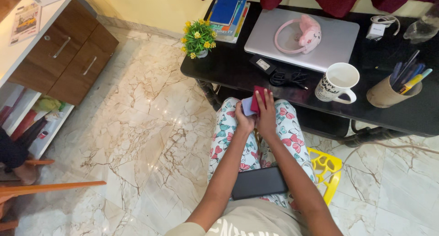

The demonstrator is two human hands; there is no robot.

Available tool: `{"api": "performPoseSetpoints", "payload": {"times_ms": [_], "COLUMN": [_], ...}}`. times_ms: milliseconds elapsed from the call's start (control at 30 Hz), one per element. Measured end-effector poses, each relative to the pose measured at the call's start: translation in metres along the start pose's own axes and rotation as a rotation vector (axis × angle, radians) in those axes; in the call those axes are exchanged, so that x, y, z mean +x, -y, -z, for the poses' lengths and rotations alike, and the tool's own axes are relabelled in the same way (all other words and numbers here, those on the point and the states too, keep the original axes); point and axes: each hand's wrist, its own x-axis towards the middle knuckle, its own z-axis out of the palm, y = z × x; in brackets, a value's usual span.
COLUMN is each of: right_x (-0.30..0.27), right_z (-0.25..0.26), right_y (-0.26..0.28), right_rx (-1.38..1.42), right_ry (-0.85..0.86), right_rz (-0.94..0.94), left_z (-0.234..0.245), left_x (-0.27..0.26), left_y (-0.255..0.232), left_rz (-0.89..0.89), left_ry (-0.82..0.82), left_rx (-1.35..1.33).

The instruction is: The person wipes a small black table with a red cloth, moving a potted plant and a blue stapler aside to clean underneath. They then wipe a pink plush headband and return the items to the table.

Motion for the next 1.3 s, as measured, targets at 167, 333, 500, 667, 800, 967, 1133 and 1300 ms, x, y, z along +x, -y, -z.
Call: {"api": "performPoseSetpoints", "payload": {"times_ms": [167, 333, 500, 667, 800, 967, 1133, 1300], "right_x": [-0.001, -0.002, 0.0, 0.003, 0.006, 0.007, 0.009, 0.009], "right_z": [-0.001, 0.013, 0.029, 0.031, 0.027, 0.032, 0.034, 0.037], "right_y": [-0.005, 0.002, 0.01, 0.005, -0.008, -0.02, -0.024, -0.032], "right_rx": [0.078, 0.26, 0.524, 0.778, 0.831, 0.971, 0.917, 0.894], "right_ry": [0.023, 0.108, 0.135, 0.075, -0.039, -0.173, -0.25, -0.277], "right_rz": [-0.023, -0.052, -0.169, -0.312, -0.428, -0.413, -0.467, -0.541], "left_z": [-0.032, -0.064, -0.074, -0.075, -0.076, -0.08, -0.077, -0.063], "left_x": [-0.028, -0.05, -0.055, -0.058, -0.056, -0.055, -0.055, -0.048], "left_y": [-0.014, -0.028, -0.029, -0.026, -0.028, -0.031, -0.026, -0.025], "left_rz": [0.013, -0.035, -0.151, -0.34, -0.356, -0.309, -0.321, -0.246], "left_ry": [0.126, 0.19, 0.11, 0.257, 0.233, 0.143, 0.045, 0.133], "left_rx": [0.068, 0.148, 0.44, 0.654, 0.678, 0.768, 0.846, 0.794]}}
